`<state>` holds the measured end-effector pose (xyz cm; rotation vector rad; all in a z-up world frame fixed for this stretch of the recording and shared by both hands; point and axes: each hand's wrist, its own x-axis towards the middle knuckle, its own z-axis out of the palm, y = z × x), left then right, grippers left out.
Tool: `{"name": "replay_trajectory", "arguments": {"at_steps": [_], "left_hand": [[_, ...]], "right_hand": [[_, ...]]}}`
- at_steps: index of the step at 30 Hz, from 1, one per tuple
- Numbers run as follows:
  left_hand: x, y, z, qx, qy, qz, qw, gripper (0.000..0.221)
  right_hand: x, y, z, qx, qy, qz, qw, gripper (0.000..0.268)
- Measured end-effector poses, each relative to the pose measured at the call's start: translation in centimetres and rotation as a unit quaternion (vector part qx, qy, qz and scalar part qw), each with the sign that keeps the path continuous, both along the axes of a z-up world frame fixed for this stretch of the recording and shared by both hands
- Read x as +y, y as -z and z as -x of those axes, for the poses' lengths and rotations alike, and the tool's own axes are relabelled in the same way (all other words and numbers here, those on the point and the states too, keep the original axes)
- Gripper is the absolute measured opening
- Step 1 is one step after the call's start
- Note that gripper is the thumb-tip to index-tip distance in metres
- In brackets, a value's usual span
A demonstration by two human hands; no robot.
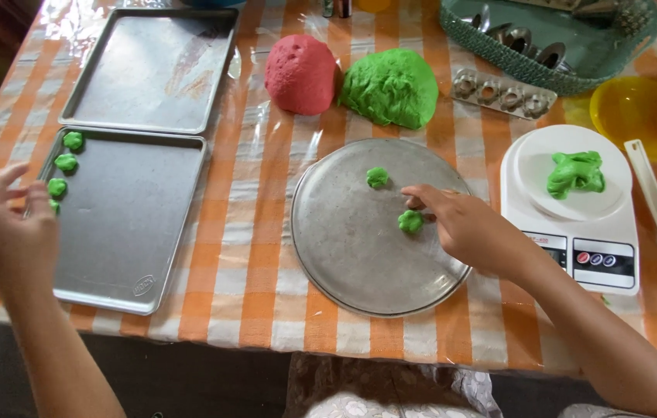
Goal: The person is preparing dough by weighing small portions, rolling them into balls, and flattening a larger piece with a rolling pin.
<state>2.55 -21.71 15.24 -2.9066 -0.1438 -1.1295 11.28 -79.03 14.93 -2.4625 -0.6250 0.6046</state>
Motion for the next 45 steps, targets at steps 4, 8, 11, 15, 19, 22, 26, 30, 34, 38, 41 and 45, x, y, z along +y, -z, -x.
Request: {"name": "replay_trajectory", "arguments": {"at_steps": [4, 8, 11, 15, 19, 22, 26, 30, 34, 38, 41, 45], "left_hand": [[-19.9, -4.6, -3.4, 0.085, 0.205, 0.157, 0.962, 0.026], [-33.2, -1.3, -4.1, 0.222, 0.434, 0.146, 0.861, 0.029], [-37.5, 2.7, -5.4, 0.261, 0.491, 0.046, 0.83, 0.03], [-39.3, 5.1, -6.6, 0.28, 0.437, -0.142, 0.843, 0.036], [-39.9, 4.3, -7.0, 0.286, 0.396, -0.201, 0.849, 0.042], [-39.3, 2.8, -7.7, 0.313, 0.4, -0.161, 0.846, 0.042], [-37.9, 0.0, -7.6, 0.436, 0.436, 0.025, 0.787, 0.03], [-34.0, -2.8, -6.2, 0.405, 0.477, 0.189, 0.757, 0.017], [-26.0, -3.6, -4.4, 0.311, 0.438, 0.284, 0.794, 0.013], [-12.4, -0.9, -3.5, 0.178, 0.265, 0.354, 0.879, 0.018], [-5.0, -0.3, -3.7, 0.117, 0.102, 0.338, 0.928, 0.017], [5.6, 4.7, -7.7, 0.077, -0.058, 0.291, 0.952, 0.011]], "right_hand": [[-0.5, 0.3, 0.0, 0.016, 0.014, -0.011, 1.0, 0.066], [-1.0, 1.3, 0.0, -0.09, -0.038, -0.016, 0.995, 0.062], [-1.1, 1.2, -0.2, -0.082, -0.027, -0.02, 0.996, 0.061], [-1.1, 1.1, -0.3, -0.076, -0.01, -0.02, 0.997, 0.058], [-1.2, 0.6, 0.0, -0.071, -0.014, -0.038, 0.997, 0.055], [-0.9, 0.2, -0.3, -0.067, -0.03, -0.033, 0.997, 0.054], [-0.5, -0.6, 0.0, -0.08, -0.027, -0.01, 0.996, 0.054], [-0.4, 0.2, 0.1, -0.076, -0.009, -0.03, 0.997, 0.057], [-0.2, -0.2, 0.2, -0.088, -0.024, -0.007, 0.996, 0.054], [-0.2, -0.2, 0.1, -0.046, 0.008, -0.047, 0.998, 0.056], [-0.4, 0.4, -0.5, -0.013, 0.023, -0.021, 0.999, 0.058], [-0.1, -0.2, -0.5, 0.019, 0.035, 0.01, 0.999, 0.054]]}}
